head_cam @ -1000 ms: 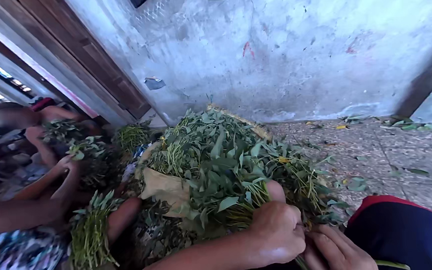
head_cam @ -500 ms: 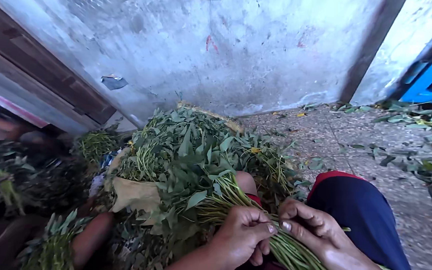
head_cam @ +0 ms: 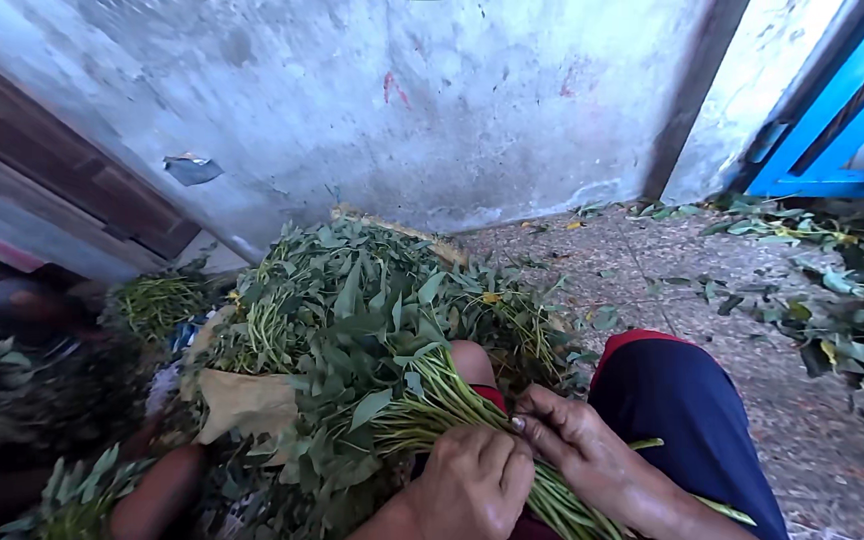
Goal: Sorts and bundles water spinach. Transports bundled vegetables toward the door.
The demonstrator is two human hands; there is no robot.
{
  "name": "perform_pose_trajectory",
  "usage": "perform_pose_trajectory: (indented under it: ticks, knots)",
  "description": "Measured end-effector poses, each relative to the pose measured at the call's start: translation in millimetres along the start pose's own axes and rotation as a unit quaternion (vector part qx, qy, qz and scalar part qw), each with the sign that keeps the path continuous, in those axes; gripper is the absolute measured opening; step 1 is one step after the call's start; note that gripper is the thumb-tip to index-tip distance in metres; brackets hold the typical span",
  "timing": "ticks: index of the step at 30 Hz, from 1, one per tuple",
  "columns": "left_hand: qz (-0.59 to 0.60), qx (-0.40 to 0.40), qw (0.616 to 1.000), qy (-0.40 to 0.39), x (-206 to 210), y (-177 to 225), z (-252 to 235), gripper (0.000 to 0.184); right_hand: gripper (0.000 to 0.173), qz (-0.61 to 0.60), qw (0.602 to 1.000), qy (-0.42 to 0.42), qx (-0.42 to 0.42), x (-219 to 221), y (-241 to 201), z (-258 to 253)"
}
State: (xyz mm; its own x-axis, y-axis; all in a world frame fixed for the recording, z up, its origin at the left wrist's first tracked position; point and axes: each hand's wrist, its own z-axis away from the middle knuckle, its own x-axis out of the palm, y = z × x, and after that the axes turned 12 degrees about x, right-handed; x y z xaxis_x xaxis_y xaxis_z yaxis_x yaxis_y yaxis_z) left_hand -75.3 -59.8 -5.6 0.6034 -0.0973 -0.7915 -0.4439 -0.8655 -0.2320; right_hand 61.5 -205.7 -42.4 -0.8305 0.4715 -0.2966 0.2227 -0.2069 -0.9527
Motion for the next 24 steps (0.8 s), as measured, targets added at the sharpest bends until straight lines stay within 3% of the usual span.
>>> perform_pose_trajectory:
  ticks: [6, 8, 11, 13, 15, 17, 19, 21, 24]
  knots:
    - [0.0, 0.059, 0.998, 0.004, 1, -10, 5, 0.016, 0.02, -0.074, 0.991, -0.099, 0.06, -9, -9, -11]
    - [0.022, 0.006, 1.0, -0.008, 3, -9, 4, 0.016, 0.02, -0.085, 0.992, -0.082, 0.054, -6, -6, -11]
    - [0.119, -0.186, 0.974, -0.059, 0, 2, -1, 0.015, 0.025, -0.082, 0.996, -0.02, 0.007, 0, 2, -4]
    - [0.271, -0.328, 0.901, -0.089, -11, 8, -10, 0.011, 0.018, -0.083, 0.996, -0.005, -0.037, 0, 3, 3]
    - [0.453, -0.448, 0.766, -0.089, -24, 4, -20, 0.013, 0.011, -0.055, 0.995, 0.015, -0.084, 0, 6, 9]
    - [0.56, -0.547, 0.619, -0.06, -28, 0, -24, 0.01, 0.016, -0.002, 0.992, 0.046, -0.119, 3, 8, 14]
    - [0.604, -0.602, 0.522, -0.02, -28, -2, -25, 0.007, 0.02, 0.022, 0.986, 0.085, -0.142, 8, 12, 17]
    - [0.615, -0.616, 0.492, 0.01, -27, -1, -24, 0.006, 0.012, 0.026, 0.978, 0.118, -0.169, 11, 14, 17]
    - [0.613, -0.613, 0.497, 0.03, -26, 0, -22, 0.006, 0.012, 0.032, 0.972, 0.122, -0.199, 10, 14, 19]
